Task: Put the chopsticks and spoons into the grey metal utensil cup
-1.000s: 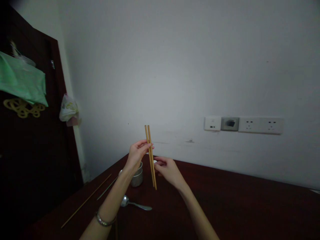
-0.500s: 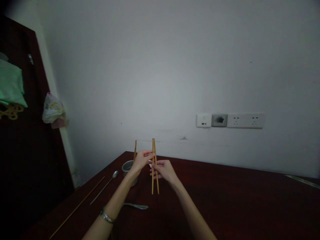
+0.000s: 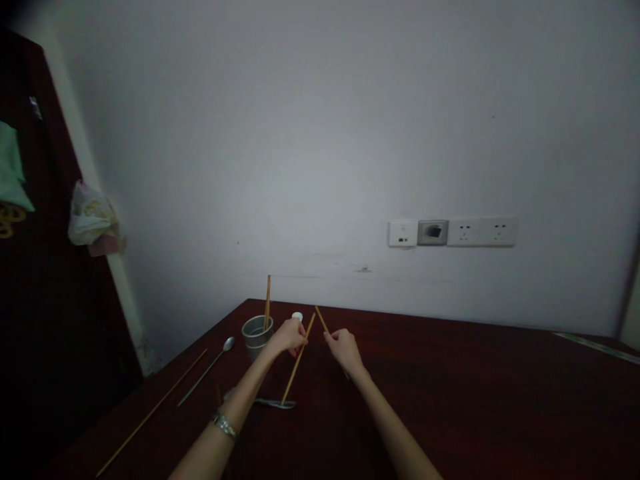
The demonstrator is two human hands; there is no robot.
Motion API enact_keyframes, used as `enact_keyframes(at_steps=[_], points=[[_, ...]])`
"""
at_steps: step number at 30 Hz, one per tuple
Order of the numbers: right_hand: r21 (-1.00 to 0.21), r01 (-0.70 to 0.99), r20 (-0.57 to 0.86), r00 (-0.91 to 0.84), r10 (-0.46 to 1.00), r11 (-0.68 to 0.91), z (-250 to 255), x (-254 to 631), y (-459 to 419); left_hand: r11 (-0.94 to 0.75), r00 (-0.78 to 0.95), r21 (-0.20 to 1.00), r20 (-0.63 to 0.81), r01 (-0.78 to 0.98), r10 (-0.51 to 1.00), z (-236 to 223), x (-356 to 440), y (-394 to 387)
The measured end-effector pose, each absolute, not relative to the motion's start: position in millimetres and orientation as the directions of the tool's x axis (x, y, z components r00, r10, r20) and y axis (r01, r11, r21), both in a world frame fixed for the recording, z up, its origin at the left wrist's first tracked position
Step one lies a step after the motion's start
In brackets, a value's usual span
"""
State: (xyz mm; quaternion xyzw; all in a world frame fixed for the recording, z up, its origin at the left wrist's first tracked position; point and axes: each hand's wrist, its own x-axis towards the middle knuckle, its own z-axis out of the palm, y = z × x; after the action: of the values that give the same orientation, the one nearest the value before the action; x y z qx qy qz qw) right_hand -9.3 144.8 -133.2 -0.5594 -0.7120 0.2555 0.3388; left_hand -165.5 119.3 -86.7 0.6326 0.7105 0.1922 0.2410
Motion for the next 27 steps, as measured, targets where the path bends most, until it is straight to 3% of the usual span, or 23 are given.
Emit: enact_keyframes(at_steps=[4,11,19,27], points=[[-0.566,0.799,0.172,-0.128,0.977,0.204,-142,-5,143,0.113,-0.05,0.496,-0.139,0.861,0.989,-98,-164,122],[-0.402,0.877,0.223,-0.183,0.958,0.262,-144,-21,154,0.127,-0.06,0.419,-0.169,0.899,0.984,-113,-154,118],[-0.339,0.908,0.225,-0.175,0.959,0.245,-137,-52,190,0.073,-0.042,0.485,-0.074,0.872,0.996,-115,-144,107],[-0.373,0.894,0.202,-0.181,0.963,0.246,-147,-71,207,0.053,-0.035,0.397,-0.052,0.916,0.998,-113,-142,106]])
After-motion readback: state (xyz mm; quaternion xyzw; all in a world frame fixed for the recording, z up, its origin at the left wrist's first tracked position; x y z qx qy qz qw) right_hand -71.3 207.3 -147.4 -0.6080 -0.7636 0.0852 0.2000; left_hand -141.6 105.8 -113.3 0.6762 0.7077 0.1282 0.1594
